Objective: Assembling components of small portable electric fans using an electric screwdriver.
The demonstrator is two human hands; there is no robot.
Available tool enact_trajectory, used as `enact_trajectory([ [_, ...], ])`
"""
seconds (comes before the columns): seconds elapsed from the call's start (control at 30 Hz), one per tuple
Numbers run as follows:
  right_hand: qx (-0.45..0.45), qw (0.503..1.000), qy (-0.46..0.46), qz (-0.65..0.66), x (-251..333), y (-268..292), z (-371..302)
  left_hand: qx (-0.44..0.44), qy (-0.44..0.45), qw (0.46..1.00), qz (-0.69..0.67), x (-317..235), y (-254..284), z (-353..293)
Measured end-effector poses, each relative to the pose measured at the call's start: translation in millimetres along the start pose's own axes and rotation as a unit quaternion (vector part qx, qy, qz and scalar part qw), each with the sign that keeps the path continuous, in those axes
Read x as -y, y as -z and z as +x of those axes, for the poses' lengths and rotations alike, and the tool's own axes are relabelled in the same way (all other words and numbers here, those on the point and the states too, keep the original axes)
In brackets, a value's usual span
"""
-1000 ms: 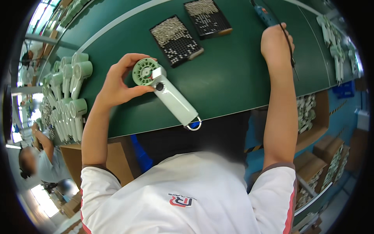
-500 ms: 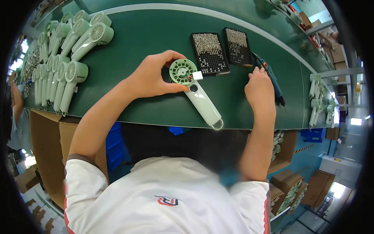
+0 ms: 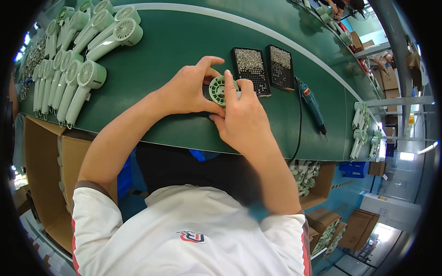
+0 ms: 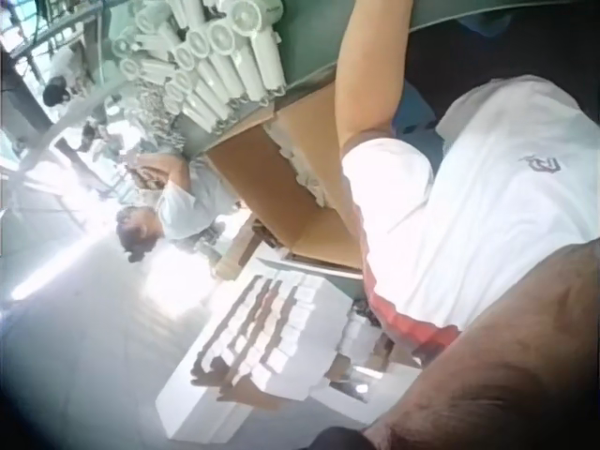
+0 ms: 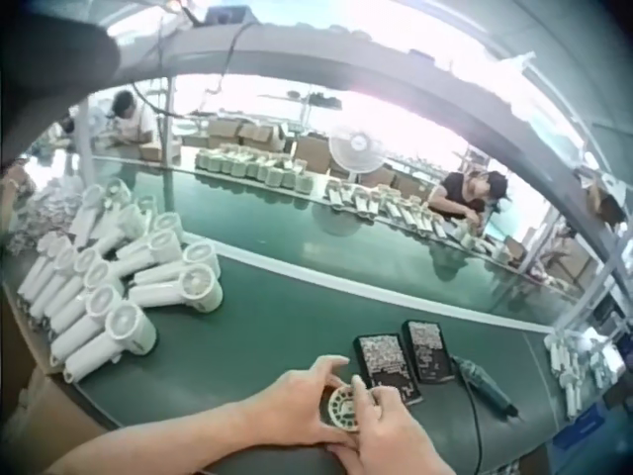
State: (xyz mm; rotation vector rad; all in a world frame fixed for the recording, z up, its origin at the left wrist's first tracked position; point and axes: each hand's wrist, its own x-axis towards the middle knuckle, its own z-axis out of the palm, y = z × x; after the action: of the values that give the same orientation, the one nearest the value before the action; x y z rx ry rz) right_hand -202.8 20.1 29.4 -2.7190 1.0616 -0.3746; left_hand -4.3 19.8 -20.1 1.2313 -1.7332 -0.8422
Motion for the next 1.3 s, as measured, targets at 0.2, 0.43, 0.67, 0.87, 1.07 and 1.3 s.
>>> enact_trajectory([
  [0.2,0.0,0.999,-0.051,0.014,3.3,-18.7,1.7,0.076,0.063,0.995,-0.02,-15.9,19.6,-1.9],
  [0.43,-0.125,0.986,0.015,0.105,22.7,2.7,-30.2,-0.031,0.081,0.912,-0.402,-16.5,7.7,-53.6],
  [0.67,-0.152,0.941,0.219,0.21,27.2,-19.7,-131.9,0.05,0.051,0.804,-0.59,-69.9,-80.3,-149.7],
  [0.87,-0.175,0.901,0.196,0.345,31.5,-52.2,-171.9,0.1,-0.017,0.83,-0.549,-73.2,-101.0,-169.0],
  [1.07,-0.343,0.924,0.169,0.022,48.8,-64.0,-191.1,0.03,-0.099,0.873,-0.477,-68.6,-111.4,-164.3],
  [1.3,-0.244,0.948,0.198,0.047,52.9,-33.8,-197.2,-0.015,-0.136,0.888,-0.44,-60.4,-115.0,-167.2],
])
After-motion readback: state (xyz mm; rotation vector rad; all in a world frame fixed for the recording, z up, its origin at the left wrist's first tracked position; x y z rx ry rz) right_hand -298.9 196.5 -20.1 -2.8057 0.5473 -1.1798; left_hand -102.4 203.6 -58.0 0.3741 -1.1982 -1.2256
